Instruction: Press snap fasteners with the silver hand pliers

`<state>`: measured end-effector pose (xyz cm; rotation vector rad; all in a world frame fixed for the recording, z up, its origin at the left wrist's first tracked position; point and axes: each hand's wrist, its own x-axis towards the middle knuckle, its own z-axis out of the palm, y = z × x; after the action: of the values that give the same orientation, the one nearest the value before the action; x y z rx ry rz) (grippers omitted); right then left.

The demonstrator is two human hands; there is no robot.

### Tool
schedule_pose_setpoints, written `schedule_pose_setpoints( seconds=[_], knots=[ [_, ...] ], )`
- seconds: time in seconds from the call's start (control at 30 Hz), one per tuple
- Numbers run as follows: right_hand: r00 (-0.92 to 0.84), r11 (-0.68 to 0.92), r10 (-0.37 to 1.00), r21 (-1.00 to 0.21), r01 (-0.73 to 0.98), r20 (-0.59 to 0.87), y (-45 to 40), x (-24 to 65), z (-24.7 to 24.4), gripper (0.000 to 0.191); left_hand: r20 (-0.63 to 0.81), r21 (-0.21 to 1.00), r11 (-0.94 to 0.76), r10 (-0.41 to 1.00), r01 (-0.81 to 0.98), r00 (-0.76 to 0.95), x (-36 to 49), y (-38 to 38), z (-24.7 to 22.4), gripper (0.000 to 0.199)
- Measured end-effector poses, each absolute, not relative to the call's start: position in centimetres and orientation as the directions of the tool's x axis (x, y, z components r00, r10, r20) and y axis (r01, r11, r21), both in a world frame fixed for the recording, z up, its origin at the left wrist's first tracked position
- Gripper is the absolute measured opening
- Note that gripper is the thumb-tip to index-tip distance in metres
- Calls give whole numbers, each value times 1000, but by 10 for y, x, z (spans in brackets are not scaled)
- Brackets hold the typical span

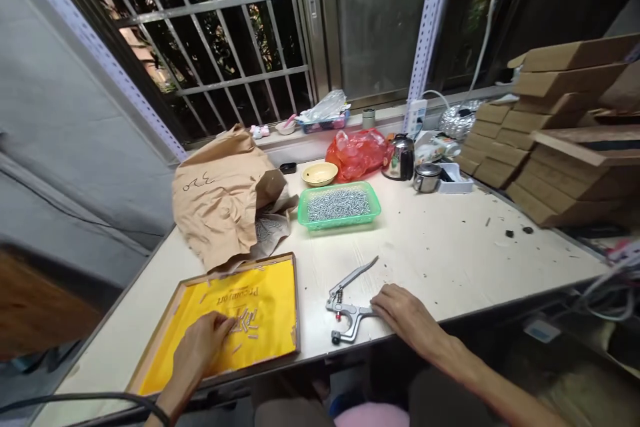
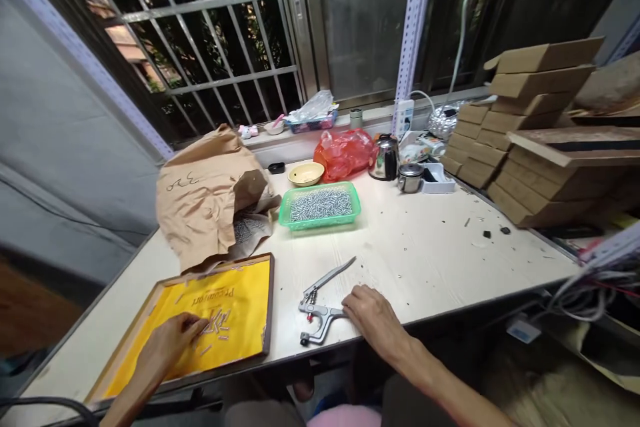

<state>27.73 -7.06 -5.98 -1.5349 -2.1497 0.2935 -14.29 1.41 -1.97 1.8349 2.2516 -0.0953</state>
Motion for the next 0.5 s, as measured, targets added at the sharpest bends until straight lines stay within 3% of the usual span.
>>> schedule_pose_setpoints(
  seconds=[0.13,0.33,0.43,0.5],
  knots=[
    [-209,317,936,-419,851,284,-79,277,-71,24,-221,4,197,956,980,-191,-126,11,-13,33],
    [-294,360,928,-343,867,230,-82,279,-65,13,-218,-154,129,963,980,-161,-106,7,-10,35],
    [-310,357,930,-293,887,197,-82,283,-63,15,-158,-111,136,975,984,-153,-104,3,-11,34],
    [-327,367,928,-274,889,181,-80,286,-61,16,-115,40,184,977,982,-178,-96,-1,-5,30]
  ],
)
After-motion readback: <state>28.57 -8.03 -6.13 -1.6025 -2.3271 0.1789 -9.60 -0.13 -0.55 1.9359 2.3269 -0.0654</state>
